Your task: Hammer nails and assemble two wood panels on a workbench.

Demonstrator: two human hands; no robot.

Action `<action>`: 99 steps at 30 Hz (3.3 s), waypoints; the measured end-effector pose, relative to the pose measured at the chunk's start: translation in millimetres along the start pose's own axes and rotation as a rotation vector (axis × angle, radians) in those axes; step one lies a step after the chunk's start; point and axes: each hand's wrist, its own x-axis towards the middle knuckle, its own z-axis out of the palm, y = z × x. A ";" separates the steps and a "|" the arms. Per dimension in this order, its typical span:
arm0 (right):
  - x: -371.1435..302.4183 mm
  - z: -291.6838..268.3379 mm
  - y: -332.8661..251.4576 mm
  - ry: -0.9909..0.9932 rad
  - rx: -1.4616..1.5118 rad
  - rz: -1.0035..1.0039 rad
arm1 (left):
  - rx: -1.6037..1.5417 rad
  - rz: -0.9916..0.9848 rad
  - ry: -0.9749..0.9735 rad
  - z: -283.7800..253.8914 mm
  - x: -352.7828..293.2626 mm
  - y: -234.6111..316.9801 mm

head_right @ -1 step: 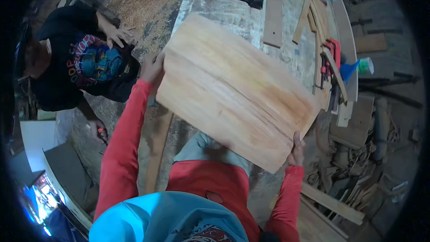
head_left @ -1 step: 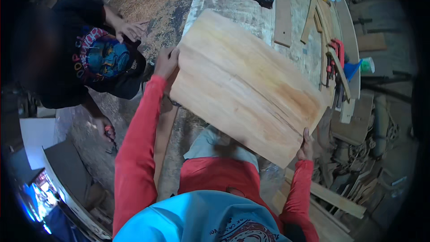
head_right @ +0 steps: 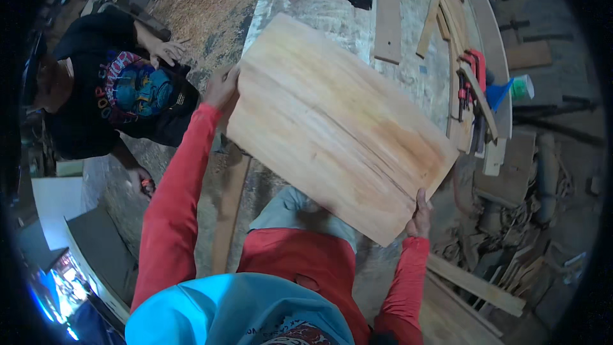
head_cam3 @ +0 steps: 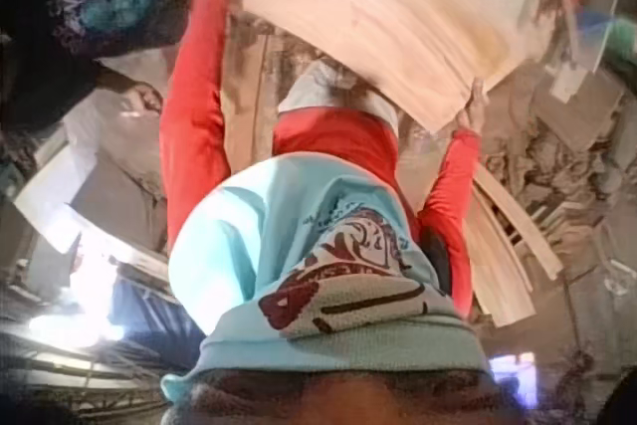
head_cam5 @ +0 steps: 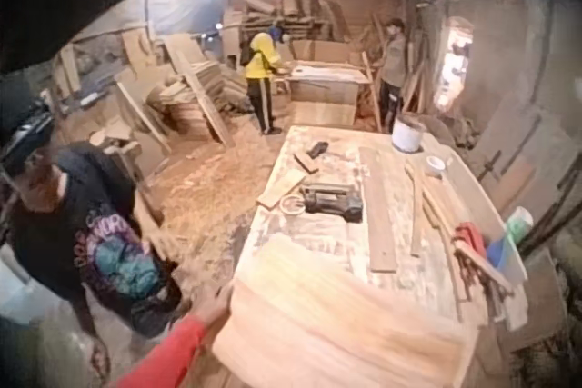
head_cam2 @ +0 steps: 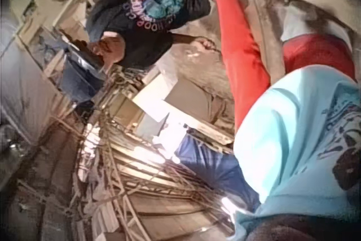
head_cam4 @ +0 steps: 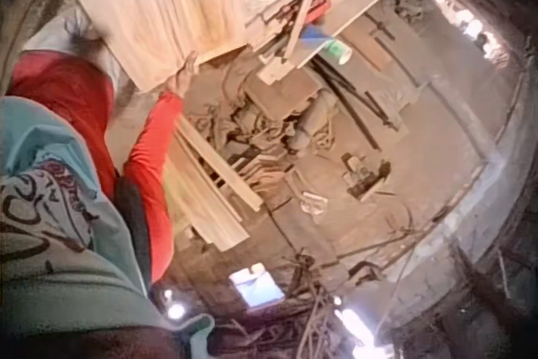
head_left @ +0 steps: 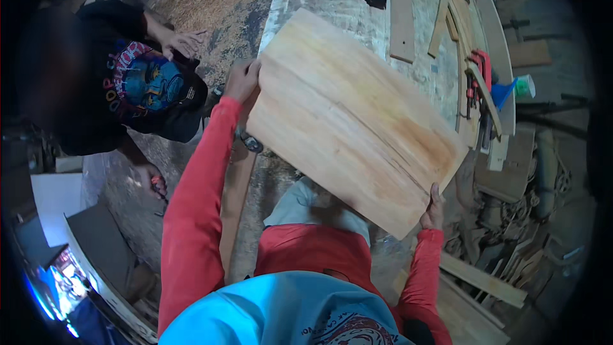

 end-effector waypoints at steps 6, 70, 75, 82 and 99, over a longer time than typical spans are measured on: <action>-36.2 17.7 95.1 0.187 0.152 -0.048 | 0.317 0.127 -0.095 45.0 64.9 3.3; -3.9 36.4 125.1 0.212 0.258 -0.064 | 0.231 0.287 -0.213 69.6 -294.9 99.3; -7.9 40.6 120.3 0.236 0.285 -0.039 | 0.234 0.270 -0.235 69.2 -296.9 94.1; -9.8 42.4 120.1 0.216 0.283 -0.088 | 0.245 0.218 -0.268 64.8 -303.7 84.5; -4.2 36.7 124.5 0.239 0.219 -0.096 | 0.277 0.176 -0.261 58.3 -318.6 77.1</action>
